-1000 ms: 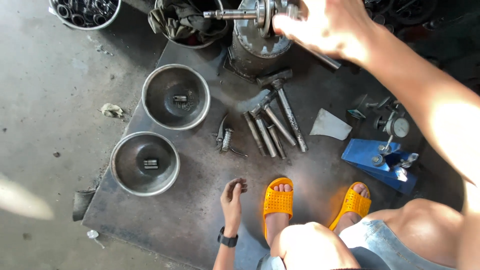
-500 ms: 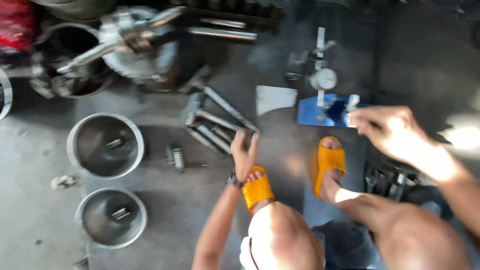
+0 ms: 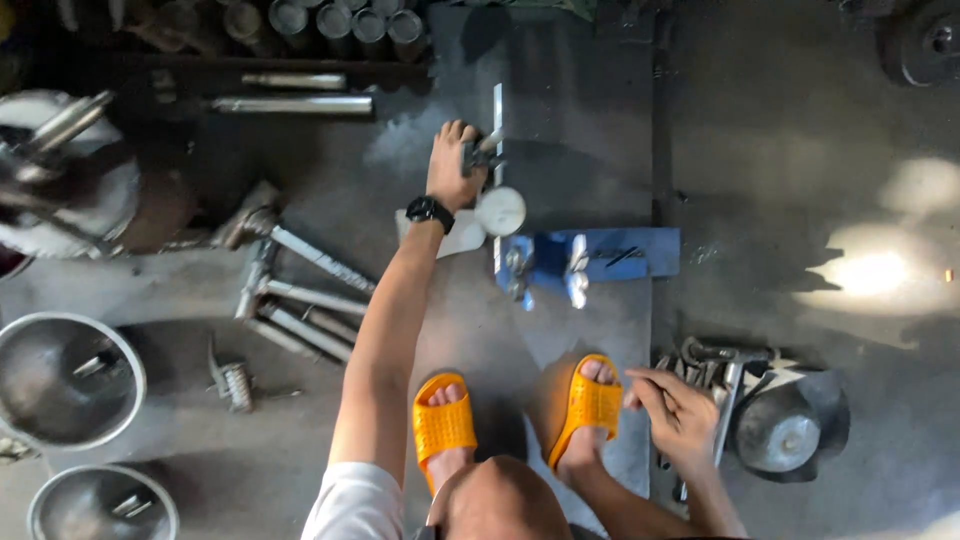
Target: The person uses a dial indicator to measure a rotating shaft assembly, repeatedly spinning the shaft and observing the gauge. They also use a wrench to tighten or adjust the shaft and handle the assembly with both hands.
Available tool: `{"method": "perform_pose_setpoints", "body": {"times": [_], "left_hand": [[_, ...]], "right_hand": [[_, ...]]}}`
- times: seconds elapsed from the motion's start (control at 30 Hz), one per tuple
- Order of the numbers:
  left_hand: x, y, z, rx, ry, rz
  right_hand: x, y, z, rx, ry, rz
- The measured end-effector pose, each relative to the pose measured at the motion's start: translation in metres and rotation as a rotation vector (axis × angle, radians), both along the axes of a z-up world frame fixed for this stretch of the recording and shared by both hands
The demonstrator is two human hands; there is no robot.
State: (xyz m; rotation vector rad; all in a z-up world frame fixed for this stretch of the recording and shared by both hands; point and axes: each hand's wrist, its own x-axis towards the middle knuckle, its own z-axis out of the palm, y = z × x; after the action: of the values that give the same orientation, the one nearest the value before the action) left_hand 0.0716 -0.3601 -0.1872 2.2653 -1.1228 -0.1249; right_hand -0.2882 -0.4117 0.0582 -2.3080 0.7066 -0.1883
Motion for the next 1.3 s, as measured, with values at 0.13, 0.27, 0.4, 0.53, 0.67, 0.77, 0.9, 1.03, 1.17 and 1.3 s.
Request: {"method": "perform_pose_setpoints", "body": {"times": [0.13, 0.27, 0.4, 0.53, 0.67, 0.77, 0.9, 1.03, 1.17, 1.3], "left_hand": [[0.004, -0.015, 0.018, -0.456, 0.209, -0.007], [0.03, -0.043, 0.008, -0.525, 0.158, 0.027], [0.059, -0.071, -0.041, -0.487, 0.153, 0.119], [0.074, -0.088, -0.026, -0.441, 0.143, 0.124], [0.081, -0.09, -0.023, -0.472, 0.07, 0.118], [0.081, -0.086, -0.03, -0.326, 0.022, 0.146], [0.028, -0.051, -0.004, -0.156, 0.047, 0.319], [-0.011, -0.028, -0.005, -0.036, 0.112, 0.404], [-0.007, -0.036, 0.003, 0.061, 0.141, 0.37], [0.0, -0.047, -0.013, 0.103, -0.011, 0.339]], "right_hand": [[-0.006, -0.013, -0.009, 0.209, 0.06, -0.32], [-0.015, -0.026, -0.026, 0.26, 0.067, -0.305], [-0.009, -0.036, -0.033, 0.287, 0.116, -0.31], [-0.008, -0.041, -0.041, 0.326, 0.152, -0.304], [-0.002, -0.041, -0.047, 0.289, 0.251, -0.243], [0.008, -0.04, -0.044, 0.269, 0.247, -0.153], [0.026, -0.031, -0.037, 0.368, 0.335, -0.185], [0.042, -0.022, -0.03, 0.483, 0.316, -0.136], [0.049, -0.016, -0.024, 0.49, 0.29, -0.051], [0.038, -0.017, -0.027, 0.497, 0.331, -0.048]]}}
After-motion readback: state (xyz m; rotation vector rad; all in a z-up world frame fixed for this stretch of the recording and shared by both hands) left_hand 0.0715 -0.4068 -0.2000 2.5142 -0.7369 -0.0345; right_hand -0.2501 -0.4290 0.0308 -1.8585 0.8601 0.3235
